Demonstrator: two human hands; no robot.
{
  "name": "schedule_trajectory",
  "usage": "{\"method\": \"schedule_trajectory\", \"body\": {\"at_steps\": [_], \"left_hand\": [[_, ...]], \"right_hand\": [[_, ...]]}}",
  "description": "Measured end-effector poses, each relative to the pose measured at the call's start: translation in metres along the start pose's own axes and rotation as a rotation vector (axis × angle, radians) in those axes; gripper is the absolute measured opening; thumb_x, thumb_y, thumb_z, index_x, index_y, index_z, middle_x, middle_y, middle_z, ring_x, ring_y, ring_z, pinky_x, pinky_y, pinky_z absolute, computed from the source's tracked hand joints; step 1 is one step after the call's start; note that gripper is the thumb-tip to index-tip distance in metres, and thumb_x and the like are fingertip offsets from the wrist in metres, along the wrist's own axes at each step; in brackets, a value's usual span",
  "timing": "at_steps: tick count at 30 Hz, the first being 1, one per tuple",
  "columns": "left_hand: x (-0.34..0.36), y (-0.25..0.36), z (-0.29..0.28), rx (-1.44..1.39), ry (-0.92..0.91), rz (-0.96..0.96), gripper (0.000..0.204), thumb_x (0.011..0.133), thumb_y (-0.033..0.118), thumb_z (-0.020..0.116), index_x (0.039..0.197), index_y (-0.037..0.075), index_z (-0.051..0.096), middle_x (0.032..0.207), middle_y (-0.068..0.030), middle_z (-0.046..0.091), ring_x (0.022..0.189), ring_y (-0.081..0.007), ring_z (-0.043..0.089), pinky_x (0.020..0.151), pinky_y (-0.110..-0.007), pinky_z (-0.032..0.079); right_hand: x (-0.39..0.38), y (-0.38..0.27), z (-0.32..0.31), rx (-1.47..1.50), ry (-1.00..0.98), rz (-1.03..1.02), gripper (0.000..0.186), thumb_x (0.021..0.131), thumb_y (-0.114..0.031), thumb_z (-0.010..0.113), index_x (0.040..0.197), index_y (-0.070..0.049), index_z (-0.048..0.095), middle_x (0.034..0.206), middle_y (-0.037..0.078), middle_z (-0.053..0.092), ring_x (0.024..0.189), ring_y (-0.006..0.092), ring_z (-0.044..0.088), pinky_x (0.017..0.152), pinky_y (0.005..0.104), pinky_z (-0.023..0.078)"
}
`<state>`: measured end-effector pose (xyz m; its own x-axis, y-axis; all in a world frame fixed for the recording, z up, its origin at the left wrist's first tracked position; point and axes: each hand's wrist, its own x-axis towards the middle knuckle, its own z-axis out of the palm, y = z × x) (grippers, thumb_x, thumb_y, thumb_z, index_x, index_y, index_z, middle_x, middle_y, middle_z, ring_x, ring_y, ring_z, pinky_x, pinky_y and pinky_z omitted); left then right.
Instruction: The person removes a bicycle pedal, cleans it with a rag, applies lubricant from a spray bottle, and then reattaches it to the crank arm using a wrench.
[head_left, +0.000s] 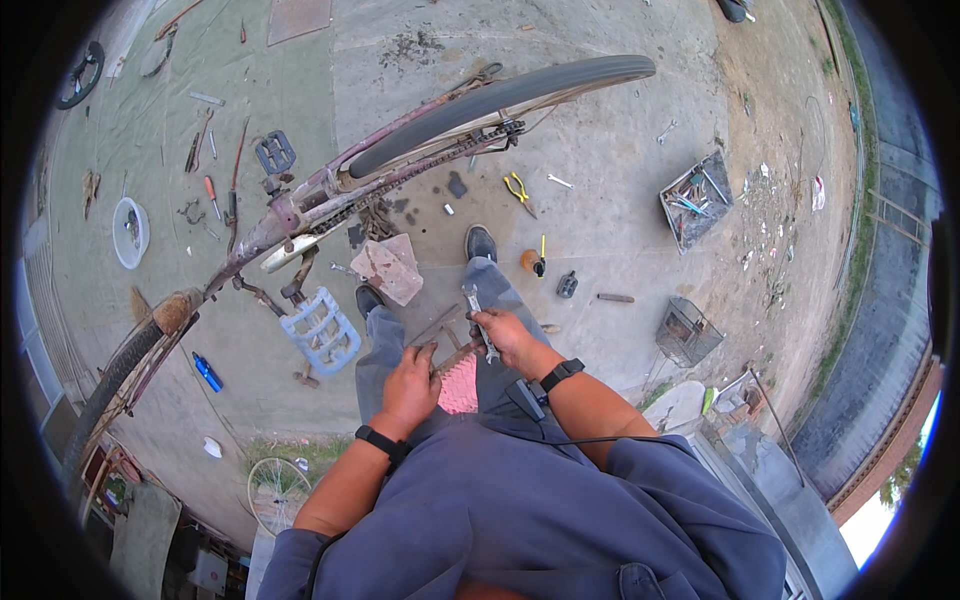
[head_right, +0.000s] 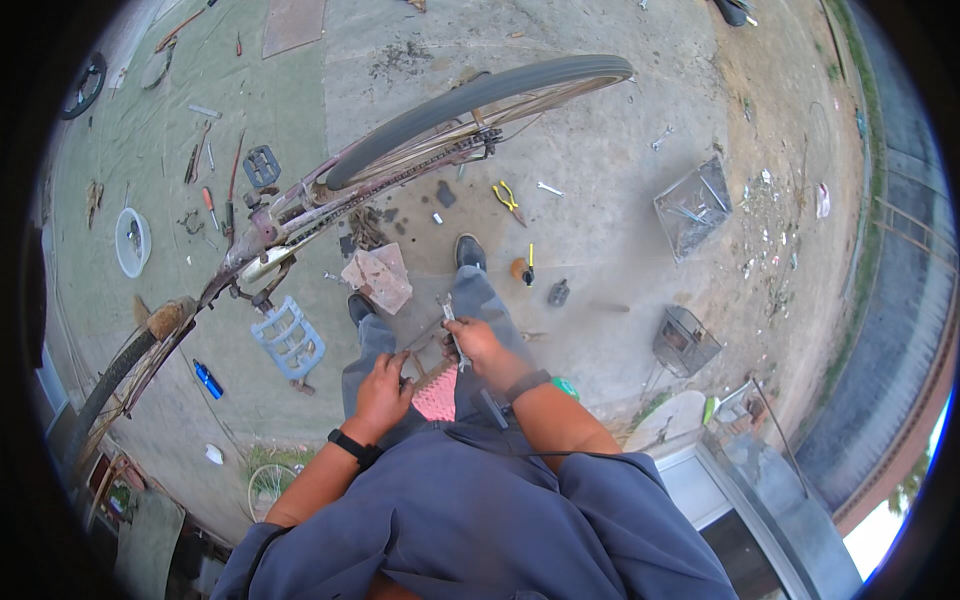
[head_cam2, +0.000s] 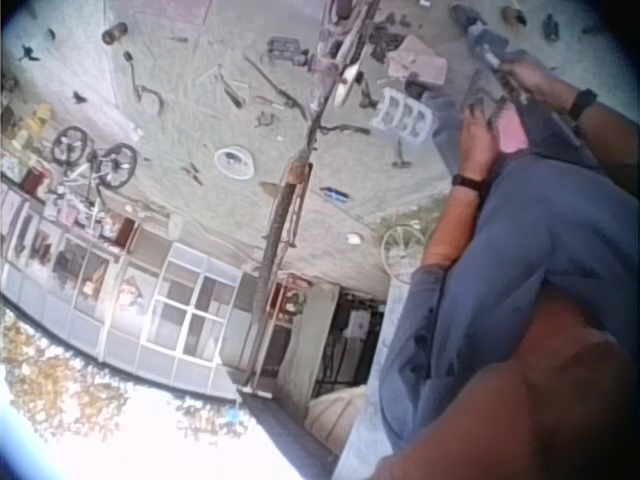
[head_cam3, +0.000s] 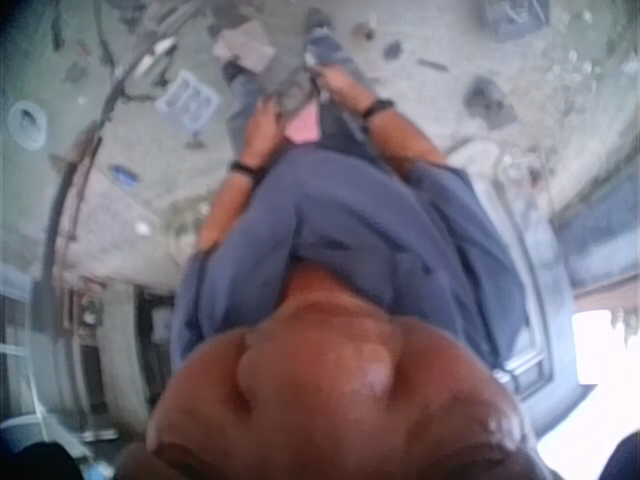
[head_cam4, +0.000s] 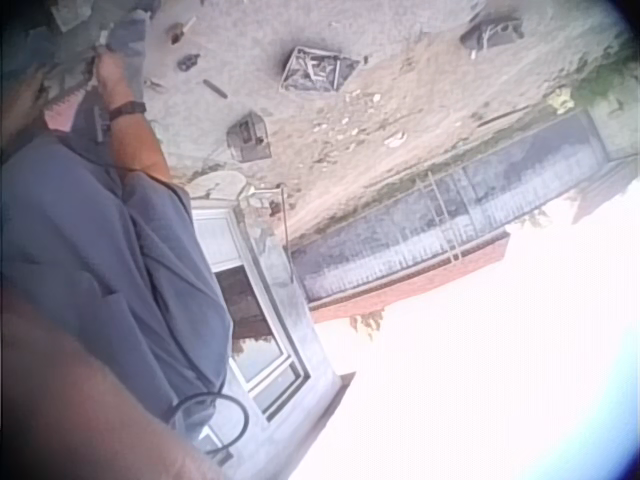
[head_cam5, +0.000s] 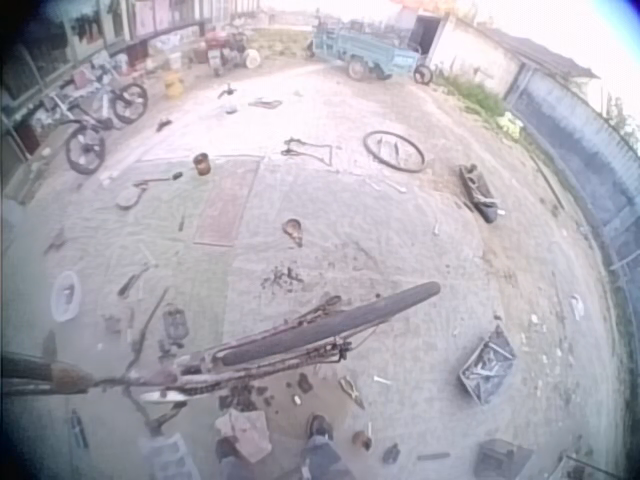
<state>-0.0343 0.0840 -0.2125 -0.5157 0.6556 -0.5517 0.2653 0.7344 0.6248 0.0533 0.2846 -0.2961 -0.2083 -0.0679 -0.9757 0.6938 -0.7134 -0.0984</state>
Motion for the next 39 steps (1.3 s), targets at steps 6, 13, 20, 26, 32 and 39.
{"method": "schedule_trajectory", "body": {"at_steps": [6, 13, 20, 26, 32, 39], "left_hand": [[-0.001, 0.002, -0.003, 0.021, -0.060, -0.050, 0.049, 0.083, 0.013, 0.065, 0.131, 0.008, 0.055, 0.120, -0.0177, 0.057, 0.095, -0.0391, 0.065, 0.080, -0.047, 0.055], [-0.001, 0.006, -0.007, 0.053, -0.045, -0.015, 0.050, 0.082, 0.012, 0.065, 0.131, 0.008, 0.055, 0.118, -0.0178, 0.057, 0.094, -0.0390, 0.065, 0.079, -0.047, 0.055], [-0.001, 0.012, -0.007, 0.114, -0.095, -0.009, 0.050, 0.083, 0.012, 0.065, 0.132, 0.008, 0.055, 0.120, -0.0174, 0.057, 0.094, -0.0389, 0.065, 0.079, -0.048, 0.055], [0.001, 0.018, -0.006, 0.141, -0.111, 0.025, 0.049, 0.084, 0.011, 0.066, 0.132, 0.006, 0.055, 0.116, -0.0184, 0.057, 0.089, -0.0382, 0.065, 0.077, -0.047, 0.053], [0.004, 0.026, -0.007, 0.189, -0.128, 0.056, 0.049, 0.084, 0.013, 0.064, 0.132, 0.007, 0.055, 0.119, -0.0171, 0.057, 0.096, -0.0386, 0.065, 0.081, -0.047, 0.054], [0.010, 0.034, -0.005, 0.225, -0.147, 0.074, 0.049, 0.084, 0.013, 0.064, 0.132, 0.007, 0.055, 0.118, -0.0177, 0.057, 0.095, -0.0388, 0.065, 0.080, -0.047, 0.054]], "right_hand": [[0.001, 0.000, 0.001, -0.021, -0.005, -0.018, 0.027, 0.099, -0.023, 0.058, 0.111, 0.000, 0.058, 0.082, 0.010, 0.061, 0.064, 0.0206, 0.064, 0.051, 0.0302, 0.050], [0.000, 0.004, -0.002, 0.001, -0.023, -0.045, 0.028, 0.099, -0.024, 0.057, 0.114, 0.000, 0.058, 0.083, 0.010, 0.061, 0.064, 0.0209, 0.065, 0.051, 0.0296, 0.051], [0.000, 0.009, -0.014, 0.077, -0.030, -0.050, 0.028, 0.100, -0.025, 0.056, 0.116, -0.003, 0.060, 0.086, 0.009, 0.062, 0.064, 0.0200, 0.065, 0.053, 0.0306, 0.053], [-0.004, 0.016, -0.034, 0.163, -0.029, -0.055, 0.027, 0.100, -0.024, 0.056, 0.116, -0.003, 0.061, 0.087, 0.009, 0.062, 0.067, 0.0199, 0.066, 0.056, 0.0312, 0.054], [-0.005, 0.020, -0.050, 0.243, -0.017, -0.061, 0.028, 0.101, -0.022, 0.055, 0.118, -0.001, 0.060, 0.088, 0.009, 0.062, 0.070, 0.0206, 0.068, 0.057, 0.0310, 0.056], [-0.009, 0.020, -0.061, 0.224, -0.004, -0.085, 0.028, 0.101, -0.022, 0.054, 0.118, -0.002, 0.061, 0.088, 0.009, 0.062, 0.069, 0.0205, 0.067, 0.055, 0.0301, 0.052]]}}
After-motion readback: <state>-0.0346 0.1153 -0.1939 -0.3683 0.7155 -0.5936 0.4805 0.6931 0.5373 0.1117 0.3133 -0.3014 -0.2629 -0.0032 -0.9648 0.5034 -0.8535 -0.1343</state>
